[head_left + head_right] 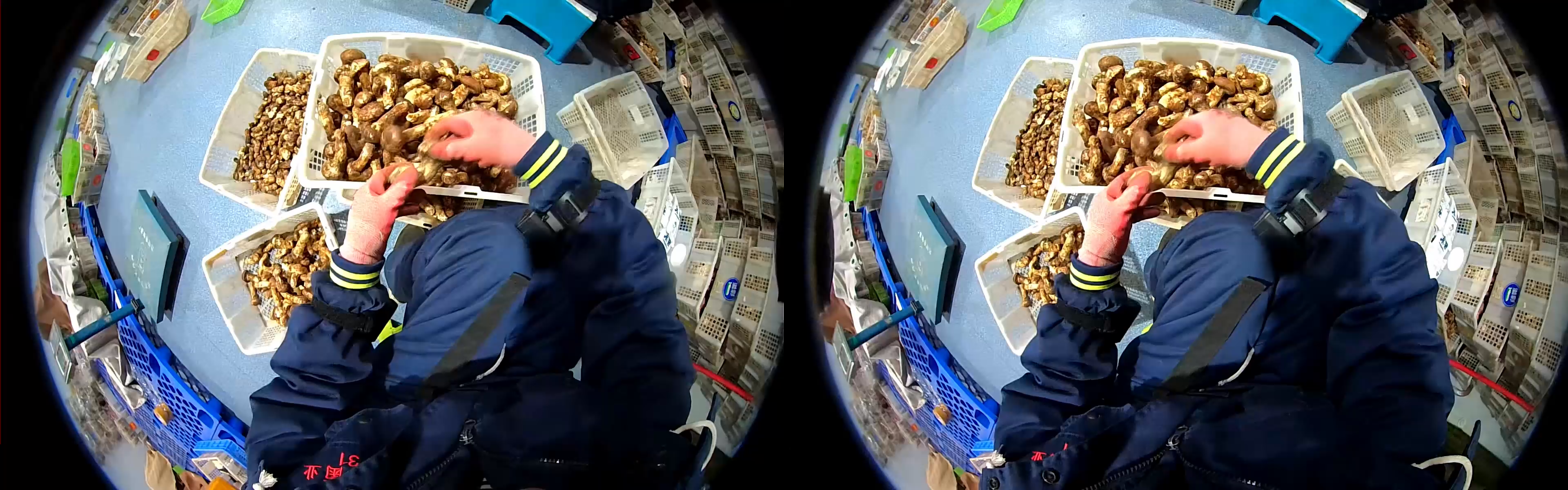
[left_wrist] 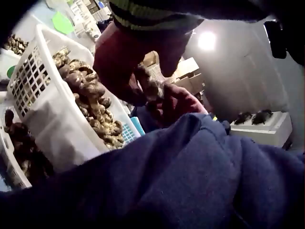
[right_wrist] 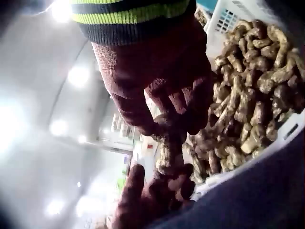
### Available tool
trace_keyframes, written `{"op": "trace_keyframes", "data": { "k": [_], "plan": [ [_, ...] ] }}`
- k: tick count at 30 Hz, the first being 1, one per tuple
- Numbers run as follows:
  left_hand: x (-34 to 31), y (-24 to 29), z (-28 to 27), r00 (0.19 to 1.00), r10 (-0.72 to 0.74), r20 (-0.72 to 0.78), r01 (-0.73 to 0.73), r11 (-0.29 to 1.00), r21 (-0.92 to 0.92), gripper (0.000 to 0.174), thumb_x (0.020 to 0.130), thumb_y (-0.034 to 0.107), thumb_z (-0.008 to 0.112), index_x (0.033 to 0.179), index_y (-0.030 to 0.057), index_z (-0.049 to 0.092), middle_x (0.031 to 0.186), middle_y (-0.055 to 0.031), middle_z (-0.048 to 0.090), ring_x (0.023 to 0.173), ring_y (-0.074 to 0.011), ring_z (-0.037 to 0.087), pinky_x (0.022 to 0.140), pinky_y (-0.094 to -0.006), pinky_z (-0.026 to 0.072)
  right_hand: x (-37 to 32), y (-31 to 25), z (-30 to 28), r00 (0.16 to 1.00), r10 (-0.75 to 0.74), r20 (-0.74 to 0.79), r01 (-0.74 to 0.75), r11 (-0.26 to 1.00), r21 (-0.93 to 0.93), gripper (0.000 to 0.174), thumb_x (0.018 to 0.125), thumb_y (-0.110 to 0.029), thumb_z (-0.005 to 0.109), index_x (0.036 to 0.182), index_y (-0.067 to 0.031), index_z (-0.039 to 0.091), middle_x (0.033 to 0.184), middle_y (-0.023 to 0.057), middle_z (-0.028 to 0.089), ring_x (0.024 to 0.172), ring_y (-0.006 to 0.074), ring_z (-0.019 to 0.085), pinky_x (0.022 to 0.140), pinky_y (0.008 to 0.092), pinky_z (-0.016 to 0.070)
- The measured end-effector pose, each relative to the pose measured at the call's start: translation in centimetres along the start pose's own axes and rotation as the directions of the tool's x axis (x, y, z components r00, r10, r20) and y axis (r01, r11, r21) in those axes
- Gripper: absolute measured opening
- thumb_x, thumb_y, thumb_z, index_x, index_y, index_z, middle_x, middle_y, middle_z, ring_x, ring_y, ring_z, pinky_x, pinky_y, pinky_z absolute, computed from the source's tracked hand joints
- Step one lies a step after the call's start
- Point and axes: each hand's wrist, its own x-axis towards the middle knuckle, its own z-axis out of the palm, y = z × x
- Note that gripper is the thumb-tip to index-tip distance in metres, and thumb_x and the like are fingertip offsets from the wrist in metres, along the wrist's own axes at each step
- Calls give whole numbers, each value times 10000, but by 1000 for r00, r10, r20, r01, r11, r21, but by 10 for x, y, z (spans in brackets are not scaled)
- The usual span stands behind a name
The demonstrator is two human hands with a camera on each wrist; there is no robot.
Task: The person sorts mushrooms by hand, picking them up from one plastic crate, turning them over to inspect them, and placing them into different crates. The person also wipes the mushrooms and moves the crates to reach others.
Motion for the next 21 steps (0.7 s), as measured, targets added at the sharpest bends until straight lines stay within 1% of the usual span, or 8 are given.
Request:
{"op": "trace_keyframes", "data": {
  "k": [1, 3, 8, 10, 11, 13, 17, 21],
  "plan": [
    [0, -2, 0, 999, 25, -45, -23, 999, 46, 353, 850, 199, 579, 1130, -11, 541, 971, -55, 607, 786, -148, 615, 686, -278, 514, 5, -6, 6, 990, -108, 85, 110, 994, -14, 381, 814, -378, 575, 1076, -103, 598, 837, 10, 612, 633, 75, 525, 513, 225, 427],
    [-7, -3, -7, 997, -33, -66, 33, 999, -11, 305, 854, 181, 563, 1091, -12, 560, 961, -61, 604, 724, -149, 614, 674, -272, 510, -5, -14, -4, 996, -15, 93, 4, 993, 118, 397, 821, -387, 575, 1095, -100, 593, 841, 0, 612, 651, 73, 533, 523, 220, 422],
    [-52, -22, -56, 974, -38, -225, 28, 999, -47, 266, 862, 193, 551, 1020, -22, 563, 752, -39, 577, 605, -115, 539, 553, -255, 457, 16, 56, -24, 941, 134, -310, -8, 926, 376, 309, 896, -277, 503, 1111, -73, 592, 905, 14, 619, 744, 37, 550, 582, 205, 429],
    [-79, -42, -93, 948, -75, -309, 57, 996, -68, 252, 865, 195, 553, 1002, -16, 573, 725, -26, 563, 576, -105, 515, 532, -240, 444, 21, 74, -26, 876, 227, -426, -108, 953, 284, 339, 879, -295, 513, 1138, -83, 575, 951, 41, 623, 829, 69, 576, 643, 218, 450],
    [-93, -53, -111, 940, -90, -330, 71, 995, -70, 257, 866, 205, 557, 1001, -14, 569, 720, -24, 555, 573, -105, 511, 532, -238, 445, 30, 92, -28, 900, 101, -425, -148, 986, -78, 441, 831, -410, 501, 1161, -126, 564, 1040, 87, 631, 945, 229, 594, 826, 321, 458],
    [-120, -74, -137, 881, -155, -448, 138, 988, -70, 261, 860, 218, 579, 1013, 7, 560, 738, -8, 547, 591, -92, 511, 523, -232, 442, 43, 95, -14, 943, 150, -297, -225, 946, -236, 467, 821, -421, 503, 1189, -135, 542, 1090, 120, 606, 1007, 273, 569, 901, 342, 418],
    [-152, -135, -212, 832, -206, -515, 333, 928, 168, 348, 840, 277, 622, 1068, 37, 512, 813, 9, 521, 640, -93, 501, 555, -208, 418, 54, 81, 15, 991, 83, -108, -124, 871, -475, 495, 803, -437, 526, 1221, -173, 510, 1148, 128, 573, 1046, 279, 549, 921, 359, 412],
    [-121, -103, -183, 873, -24, -486, 141, 969, 205, 375, 871, 257, 568, 1159, 23, 511, 762, 37, 485, 573, -50, 377, 509, -184, 296, 65, 100, 7, 976, 102, -195, -191, 832, -521, 286, 794, -257, 539, 1059, -185, 615, 1011, 89, 626, 934, 257, 589, 830, 361, 452]
  ]
}}
